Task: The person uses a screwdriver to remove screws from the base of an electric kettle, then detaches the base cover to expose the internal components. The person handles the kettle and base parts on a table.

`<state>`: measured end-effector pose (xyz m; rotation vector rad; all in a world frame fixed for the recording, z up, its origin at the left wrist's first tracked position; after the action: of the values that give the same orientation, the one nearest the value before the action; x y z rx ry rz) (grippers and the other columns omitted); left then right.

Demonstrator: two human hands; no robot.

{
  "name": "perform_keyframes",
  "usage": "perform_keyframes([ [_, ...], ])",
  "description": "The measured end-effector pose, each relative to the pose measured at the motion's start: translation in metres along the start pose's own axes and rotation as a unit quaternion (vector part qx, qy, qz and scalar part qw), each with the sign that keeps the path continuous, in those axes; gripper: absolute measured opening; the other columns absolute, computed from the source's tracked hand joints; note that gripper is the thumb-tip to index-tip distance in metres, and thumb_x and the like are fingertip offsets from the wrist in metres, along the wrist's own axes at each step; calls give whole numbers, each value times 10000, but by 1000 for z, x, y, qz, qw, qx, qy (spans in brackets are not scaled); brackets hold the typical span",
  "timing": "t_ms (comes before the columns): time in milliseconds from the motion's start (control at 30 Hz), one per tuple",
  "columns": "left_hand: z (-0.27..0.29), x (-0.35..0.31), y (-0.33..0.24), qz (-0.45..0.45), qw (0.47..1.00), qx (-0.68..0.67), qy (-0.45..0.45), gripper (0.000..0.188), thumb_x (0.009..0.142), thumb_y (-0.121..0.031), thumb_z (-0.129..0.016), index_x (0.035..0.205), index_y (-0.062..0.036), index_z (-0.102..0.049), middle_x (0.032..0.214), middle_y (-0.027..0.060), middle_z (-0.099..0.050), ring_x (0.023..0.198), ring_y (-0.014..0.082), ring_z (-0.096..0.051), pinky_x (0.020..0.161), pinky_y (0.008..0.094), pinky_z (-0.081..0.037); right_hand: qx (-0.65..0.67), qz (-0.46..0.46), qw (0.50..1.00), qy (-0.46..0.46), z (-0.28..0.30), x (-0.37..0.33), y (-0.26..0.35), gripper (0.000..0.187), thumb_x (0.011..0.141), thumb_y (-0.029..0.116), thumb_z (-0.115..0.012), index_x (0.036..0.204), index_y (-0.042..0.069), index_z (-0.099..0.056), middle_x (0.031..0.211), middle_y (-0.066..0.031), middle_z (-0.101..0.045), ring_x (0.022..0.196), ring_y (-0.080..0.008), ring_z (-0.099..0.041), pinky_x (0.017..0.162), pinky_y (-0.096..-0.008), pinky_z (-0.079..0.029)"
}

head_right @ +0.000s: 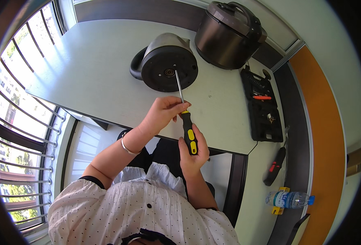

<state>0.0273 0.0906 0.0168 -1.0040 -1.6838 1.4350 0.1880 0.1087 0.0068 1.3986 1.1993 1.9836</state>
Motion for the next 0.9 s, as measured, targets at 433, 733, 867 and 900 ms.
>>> perform_keyframes([
  [433,1,-1,-1,-4,1000,-7,1,223,874,-187,-622,939,21,-670,764,29,-631,659,80,-576,541,206,-431,56,-78,995,-23,-1,-3,-2,450,731,-59,-657,1168,-60,-553,1010,-98,-610,885,-134,-571,814,-254,-456],
  [733,3,-1,-3,1,1000,-4,-9,238,863,-206,-637,903,27,-666,747,28,-633,639,80,-579,529,210,-426,101,-109,989,-4,-9,0,11,473,765,-91,-592,1226,-43,-500,990,-146,-611,591,-80,-532,502,-196,-444],
  [867,3,-1,-3,-3,1000,-8,-9,242,857,-213,-645,882,28,-664,742,29,-636,632,79,-582,527,210,-422,162,-139,977,-11,-12,1,14,478,786,-80,-558,1254,-40,-465,1038,-199,-612,579,-88,-525,463,-202,-441],
  [900,3,0,-3,-4,1000,-9,-9,243,856,-213,-647,877,28,-664,741,29,-636,630,78,-582,526,210,-421,195,-162,967,-14,-13,0,11,479,796,-78,-555,1262,-41,-452,1046,-198,-607,574,-90,-529,462,-201,-444],
])
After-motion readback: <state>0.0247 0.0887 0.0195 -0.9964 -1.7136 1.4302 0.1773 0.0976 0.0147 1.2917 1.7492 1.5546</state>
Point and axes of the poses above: each hand's wrist, its own x-axis towards the middle knuckle, its own z-axis out of the back of the hand, y = z × x, the point moved 8 cm from there along x, towards the middle knuckle
